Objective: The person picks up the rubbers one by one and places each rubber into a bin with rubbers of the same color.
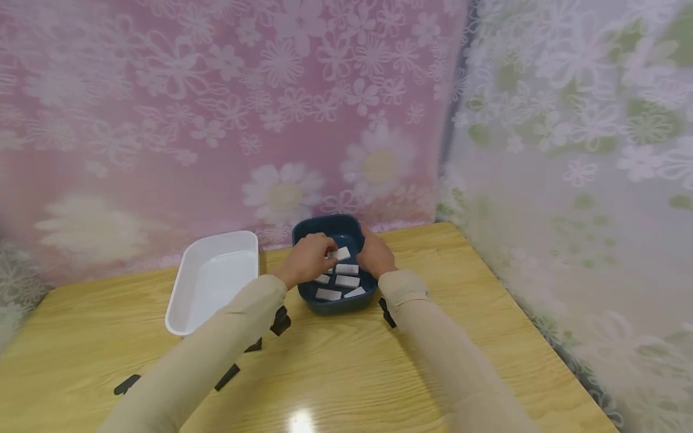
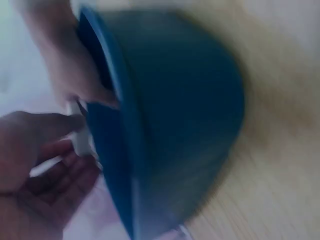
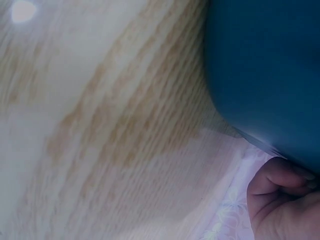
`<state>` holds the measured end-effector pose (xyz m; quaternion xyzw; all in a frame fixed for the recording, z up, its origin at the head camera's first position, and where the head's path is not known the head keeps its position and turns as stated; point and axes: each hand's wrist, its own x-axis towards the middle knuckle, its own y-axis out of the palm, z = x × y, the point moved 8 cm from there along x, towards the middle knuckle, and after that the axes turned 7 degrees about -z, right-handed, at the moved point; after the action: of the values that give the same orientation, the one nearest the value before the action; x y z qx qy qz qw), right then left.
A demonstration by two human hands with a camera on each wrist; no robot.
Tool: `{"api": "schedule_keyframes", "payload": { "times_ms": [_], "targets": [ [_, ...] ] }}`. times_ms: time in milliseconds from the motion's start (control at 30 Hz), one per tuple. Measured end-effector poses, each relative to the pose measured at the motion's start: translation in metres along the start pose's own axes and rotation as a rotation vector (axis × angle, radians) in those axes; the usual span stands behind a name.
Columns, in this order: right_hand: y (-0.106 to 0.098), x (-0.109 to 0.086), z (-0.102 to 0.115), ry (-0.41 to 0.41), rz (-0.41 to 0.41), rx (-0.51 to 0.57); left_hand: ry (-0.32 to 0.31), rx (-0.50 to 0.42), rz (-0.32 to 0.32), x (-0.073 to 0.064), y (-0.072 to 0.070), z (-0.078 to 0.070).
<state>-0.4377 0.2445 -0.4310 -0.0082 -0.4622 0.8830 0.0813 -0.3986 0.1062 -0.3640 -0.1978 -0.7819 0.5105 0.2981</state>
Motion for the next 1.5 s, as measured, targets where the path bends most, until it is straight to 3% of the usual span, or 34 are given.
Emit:
{"api": "schedule_keyframes", "payload": {
  "times_ms": [233,500,633,933,1100,1300,1400,1500],
  "targets": [
    [0.004,0.000,0.005,0.019,-0.006,0.004,-0.050,-0.043,0.035,0.025,0.028,0.028],
    [0.001,0.000,0.002,0.038,-0.014,0.002,-0.050,-0.059,0.042,0.036,0.061,0.030],
    [0.002,-0.002,0.005,0.032,-0.011,0.007,-0.068,-0.031,0.067,0.033,0.059,0.028],
    [0.000,-0.002,0.001,0.029,-0.019,-0.040,-0.033,0.082,0.068,0.029,0.057,0.016],
    [-0.002,-0.001,0.001,0.030,-0.009,-0.053,-0.030,0.105,0.102,0.026,0.054,0.012],
    [-0.005,-0.001,-0.001,0.000,-0.015,-0.036,0.000,0.204,0.130,0.020,0.049,0.010],
    [-0.004,0.000,-0.004,0.006,0.004,-0.010,0.009,0.254,0.099,0.015,0.042,0.015],
    [-0.006,0.002,-0.005,0.035,0.030,-0.010,0.018,0.284,0.022,0.010,0.029,0.022]
  ]
}}
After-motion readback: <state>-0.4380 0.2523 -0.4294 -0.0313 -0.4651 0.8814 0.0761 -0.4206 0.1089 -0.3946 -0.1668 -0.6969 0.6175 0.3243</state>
